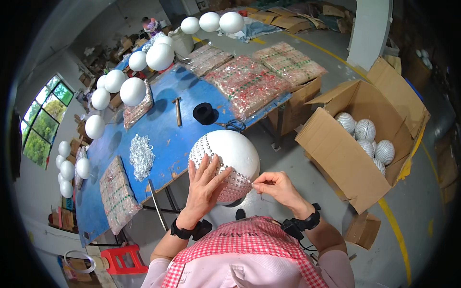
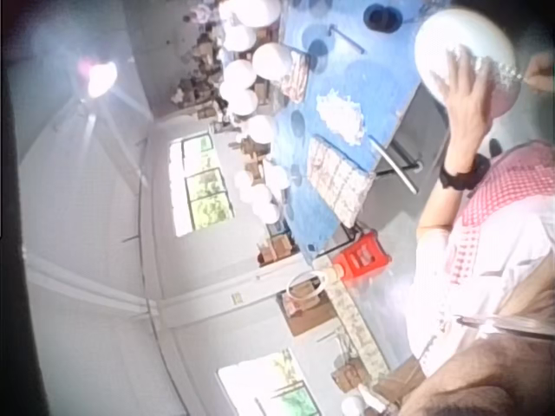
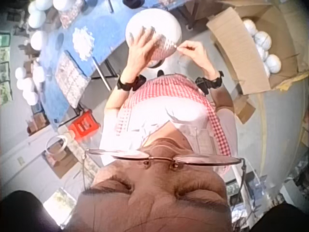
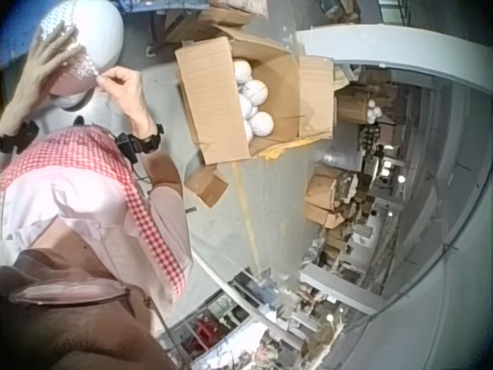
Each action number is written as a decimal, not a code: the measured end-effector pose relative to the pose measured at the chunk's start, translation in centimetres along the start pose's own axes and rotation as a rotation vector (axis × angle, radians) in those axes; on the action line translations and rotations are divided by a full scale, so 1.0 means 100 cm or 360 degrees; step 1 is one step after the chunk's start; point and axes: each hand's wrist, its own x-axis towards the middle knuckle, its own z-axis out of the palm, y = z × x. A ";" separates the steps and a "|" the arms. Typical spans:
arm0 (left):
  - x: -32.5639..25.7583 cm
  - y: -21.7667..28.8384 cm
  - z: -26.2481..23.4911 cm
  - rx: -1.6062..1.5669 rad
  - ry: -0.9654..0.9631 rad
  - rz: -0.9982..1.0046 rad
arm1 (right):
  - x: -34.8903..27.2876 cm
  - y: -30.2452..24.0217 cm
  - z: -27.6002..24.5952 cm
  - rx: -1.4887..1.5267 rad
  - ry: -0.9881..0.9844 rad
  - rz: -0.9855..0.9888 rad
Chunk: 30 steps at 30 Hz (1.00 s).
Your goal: The person wraps a string of beads around a foam ball, pressing them into the surface. Then, they pick up a bundle of silver tinsel from the table and begin to untangle it.
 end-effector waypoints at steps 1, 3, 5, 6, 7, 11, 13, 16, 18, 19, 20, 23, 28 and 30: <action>0.000 0.000 0.000 -0.0002 0.0001 0.0004 | 0.002 0.006 0.001 0.0034 0.0044 -0.0011; 0.001 0.001 -0.001 -0.0024 0.0005 -0.0021 | 0.005 0.010 0.000 0.0068 0.0087 -0.0020; 0.001 0.000 -0.001 -0.0046 0.0006 -0.0049 | 0.006 0.013 0.000 0.0073 0.0101 -0.0002; 0.000 -0.003 0.000 -0.0037 0.0051 -0.0056 | 0.008 0.016 -0.001 0.0074 0.0099 0.0002; 0.000 -0.004 0.000 -0.0026 0.0099 -0.0056 | 0.010 0.019 -0.003 0.0086 0.0116 -0.0021; -0.002 -0.008 -0.001 -0.0169 0.0179 -0.0111 | 0.013 0.027 -0.007 0.0131 0.0189 -0.0091; -0.002 -0.012 -0.002 -0.0008 0.0152 -0.0075 | 0.014 0.029 -0.008 0.0098 0.0207 -0.0105; -0.001 -0.010 -0.008 -0.0020 0.0079 -0.0102 | 0.015 0.031 -0.008 0.0065 0.0240 -0.0119; 0.000 -0.008 -0.009 0.0027 0.0059 -0.0110 | 0.015 0.029 -0.007 0.0064 0.0254 -0.0120; 0.000 -0.008 -0.009 0.0076 0.0039 -0.0120 | 0.013 0.027 -0.006 0.0041 0.0284 -0.0142; -0.001 -0.009 -0.008 0.0078 0.0042 -0.0122 | 0.012 0.023 -0.004 0.0019 0.0314 -0.0165; -0.004 -0.012 -0.005 0.0143 0.0052 -0.0147 | 0.006 0.014 -0.004 -0.0061 0.0291 -0.0188; -0.004 -0.013 -0.005 0.0101 0.0053 -0.0122 | 0.008 0.018 -0.005 -0.0047 0.0310 -0.0186; -0.004 -0.014 -0.004 0.0096 0.0061 -0.0110 | 0.012 0.023 -0.005 -0.0026 0.0314 -0.0179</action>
